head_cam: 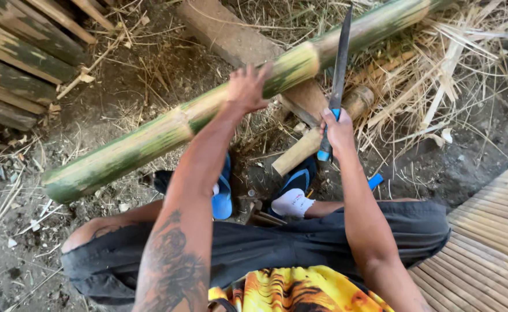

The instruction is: The person sits on the ground and uses a machete to scrape and shape a long bamboo pole. They repeatedly strike the blade with a wooden mallet to drive it into the bamboo, removing the outer layer and smoothing the surface.

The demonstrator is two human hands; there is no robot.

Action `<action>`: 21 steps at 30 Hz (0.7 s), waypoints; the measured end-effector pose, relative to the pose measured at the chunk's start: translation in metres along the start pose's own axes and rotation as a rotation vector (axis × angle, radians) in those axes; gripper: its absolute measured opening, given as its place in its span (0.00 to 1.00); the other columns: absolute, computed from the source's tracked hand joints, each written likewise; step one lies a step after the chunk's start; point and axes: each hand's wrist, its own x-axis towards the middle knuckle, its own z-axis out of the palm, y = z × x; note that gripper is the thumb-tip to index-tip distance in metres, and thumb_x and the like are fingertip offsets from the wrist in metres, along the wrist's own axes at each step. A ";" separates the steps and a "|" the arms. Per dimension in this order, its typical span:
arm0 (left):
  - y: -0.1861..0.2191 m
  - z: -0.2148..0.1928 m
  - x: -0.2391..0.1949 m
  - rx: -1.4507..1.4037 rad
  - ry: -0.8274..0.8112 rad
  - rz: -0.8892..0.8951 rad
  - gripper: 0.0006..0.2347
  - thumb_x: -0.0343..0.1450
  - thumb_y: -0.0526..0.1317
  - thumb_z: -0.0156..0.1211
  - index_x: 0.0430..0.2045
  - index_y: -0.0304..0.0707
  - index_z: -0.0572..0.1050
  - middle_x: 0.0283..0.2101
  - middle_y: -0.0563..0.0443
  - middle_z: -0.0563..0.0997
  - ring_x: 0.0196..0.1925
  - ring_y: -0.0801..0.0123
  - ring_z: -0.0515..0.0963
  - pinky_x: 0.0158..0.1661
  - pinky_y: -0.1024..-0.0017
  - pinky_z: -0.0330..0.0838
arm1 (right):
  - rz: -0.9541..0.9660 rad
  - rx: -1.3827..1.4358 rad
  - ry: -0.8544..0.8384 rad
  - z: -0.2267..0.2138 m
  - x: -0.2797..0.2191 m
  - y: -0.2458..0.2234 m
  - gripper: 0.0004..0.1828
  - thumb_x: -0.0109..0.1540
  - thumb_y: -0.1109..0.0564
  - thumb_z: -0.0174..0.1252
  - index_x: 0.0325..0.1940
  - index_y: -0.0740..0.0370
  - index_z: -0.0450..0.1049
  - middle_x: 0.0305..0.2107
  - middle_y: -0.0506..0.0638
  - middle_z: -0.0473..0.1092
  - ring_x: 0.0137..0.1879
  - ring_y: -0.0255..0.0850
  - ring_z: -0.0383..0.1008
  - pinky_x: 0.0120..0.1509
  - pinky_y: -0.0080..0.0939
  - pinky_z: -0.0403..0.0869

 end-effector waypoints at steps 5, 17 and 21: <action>-0.155 0.038 -0.127 0.140 0.125 -0.022 0.46 0.60 0.61 0.72 0.72 0.58 0.51 0.74 0.44 0.57 0.72 0.49 0.59 0.68 0.45 0.53 | -0.121 -0.135 -0.004 -0.003 -0.008 -0.005 0.11 0.69 0.52 0.57 0.38 0.60 0.66 0.22 0.45 0.68 0.24 0.33 0.68 0.28 0.35 0.70; -0.103 -0.002 -0.067 0.020 0.023 -0.036 0.56 0.56 0.77 0.61 0.74 0.59 0.38 0.76 0.42 0.51 0.75 0.51 0.54 0.69 0.40 0.47 | -0.221 -0.174 -0.018 0.029 -0.029 0.029 0.12 0.69 0.53 0.56 0.38 0.64 0.68 0.20 0.46 0.68 0.23 0.33 0.68 0.27 0.36 0.69; -0.086 0.034 -0.017 0.003 0.044 -0.223 0.58 0.54 0.62 0.75 0.76 0.58 0.37 0.72 0.36 0.55 0.68 0.43 0.62 0.62 0.36 0.56 | -0.192 -0.178 -0.014 0.013 -0.041 0.034 0.12 0.68 0.53 0.57 0.37 0.64 0.68 0.20 0.46 0.69 0.23 0.33 0.69 0.27 0.36 0.70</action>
